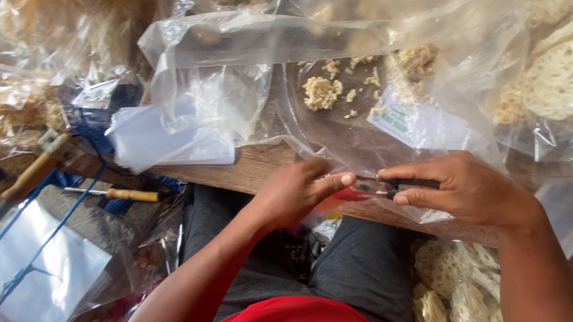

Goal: Sorting and packaging snacks into small plastic bags using tongs and a manual heat sealer.

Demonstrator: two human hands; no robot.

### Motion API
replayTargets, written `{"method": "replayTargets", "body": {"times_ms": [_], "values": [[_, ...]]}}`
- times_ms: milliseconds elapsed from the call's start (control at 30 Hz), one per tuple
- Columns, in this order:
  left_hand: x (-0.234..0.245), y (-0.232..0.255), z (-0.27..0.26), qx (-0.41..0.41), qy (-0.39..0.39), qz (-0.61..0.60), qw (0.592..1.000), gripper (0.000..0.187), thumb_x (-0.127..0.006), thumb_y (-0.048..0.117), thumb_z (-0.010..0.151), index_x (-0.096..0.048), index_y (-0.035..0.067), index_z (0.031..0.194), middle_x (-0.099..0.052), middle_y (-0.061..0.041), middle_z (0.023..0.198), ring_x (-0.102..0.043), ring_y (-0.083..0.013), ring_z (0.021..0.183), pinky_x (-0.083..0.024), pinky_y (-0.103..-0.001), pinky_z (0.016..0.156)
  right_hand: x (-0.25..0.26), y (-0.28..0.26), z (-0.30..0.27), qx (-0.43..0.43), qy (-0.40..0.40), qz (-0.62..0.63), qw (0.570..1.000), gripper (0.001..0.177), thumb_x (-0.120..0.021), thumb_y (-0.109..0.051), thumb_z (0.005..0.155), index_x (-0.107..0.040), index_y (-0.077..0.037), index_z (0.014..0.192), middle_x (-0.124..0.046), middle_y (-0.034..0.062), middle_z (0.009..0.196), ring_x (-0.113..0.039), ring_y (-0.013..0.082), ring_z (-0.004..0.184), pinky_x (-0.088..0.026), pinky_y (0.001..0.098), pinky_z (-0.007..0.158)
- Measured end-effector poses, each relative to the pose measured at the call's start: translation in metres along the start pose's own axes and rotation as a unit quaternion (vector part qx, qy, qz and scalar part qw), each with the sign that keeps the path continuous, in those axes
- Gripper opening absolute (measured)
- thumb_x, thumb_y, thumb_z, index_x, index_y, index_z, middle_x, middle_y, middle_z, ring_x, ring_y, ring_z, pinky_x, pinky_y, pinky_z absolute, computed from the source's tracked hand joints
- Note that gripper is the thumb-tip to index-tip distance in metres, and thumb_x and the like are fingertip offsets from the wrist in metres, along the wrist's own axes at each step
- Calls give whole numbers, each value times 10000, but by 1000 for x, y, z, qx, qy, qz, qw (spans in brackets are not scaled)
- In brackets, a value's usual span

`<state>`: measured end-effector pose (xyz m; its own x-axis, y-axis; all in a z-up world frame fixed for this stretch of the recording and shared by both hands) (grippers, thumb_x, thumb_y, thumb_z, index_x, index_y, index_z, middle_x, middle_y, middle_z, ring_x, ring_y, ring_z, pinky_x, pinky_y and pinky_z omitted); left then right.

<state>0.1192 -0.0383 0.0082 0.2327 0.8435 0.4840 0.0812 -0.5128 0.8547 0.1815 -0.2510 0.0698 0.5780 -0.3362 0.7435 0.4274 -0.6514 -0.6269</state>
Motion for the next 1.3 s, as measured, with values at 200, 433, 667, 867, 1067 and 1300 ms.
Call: {"method": "replayTargets", "body": {"times_ms": [200,433,667,867,1067,1300], "values": [[-26,-70,-24,73,-83,-391,914,500,-540,509,1002,-648,40,867,-520,-18,686,-428,-91,549,-375,-247,522,-7,-10,2,27,-13,-11,999,588,-844,-259,687,-759,-206,1266,-881,-25,949,-709,128,654,-513,267,571],[-45,-125,-58,77,-74,-620,778,715,-430,582,1001,-576,-41,1322,-712,-153,1102,-691,-182,898,-564,-289,740,-13,29,41,18,271,-123,955,583,-803,-265,845,-665,-79,1380,-695,74,801,-456,126,511,-348,273,414],[-47,-135,-87,48,-50,-648,758,665,-626,-167,803,-470,-15,1432,-680,-192,1221,-688,-268,1080,-555,-368,968,-60,31,109,83,344,-389,851,592,-823,-216,821,-626,-41,1351,-702,132,1262,-719,256,992,-647,322,768],[24,-88,-58,-62,133,-549,823,682,-781,-121,754,-548,-44,1390,-719,-187,1083,-728,-262,917,-648,-412,777,-57,60,135,122,400,-383,823,479,-775,-280,908,-661,-120,1345,-708,58,1164,-727,259,909,-627,368,763],[66,-52,-24,-114,165,-372,906,688,-842,19,808,-543,12,1428,-729,-172,1122,-704,-220,945,-615,-375,837,-28,81,97,54,395,-218,891,437,-747,-325,956,-690,-127,1341,-737,113,1177,-711,349,984,-585,464,844],[69,-61,1,-44,185,-144,971,643,-824,191,838,-575,165,1430,-750,-169,1193,-760,-327,1033,-601,-439,892,-8,68,48,-102,330,99,933,414,-789,-269,929,-712,-163,1321,-727,128,1182,-677,239,1138,-549,361,944]]}}
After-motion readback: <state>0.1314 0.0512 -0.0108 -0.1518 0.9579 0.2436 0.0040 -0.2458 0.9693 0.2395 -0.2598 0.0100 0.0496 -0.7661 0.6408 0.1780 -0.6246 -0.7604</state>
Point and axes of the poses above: each hand's wrist, its own z-axis towards the middle knuckle, its own x-axis out of the back of the hand, y = z × x, the point moved 6 cm from there along z, towards the middle knuckle
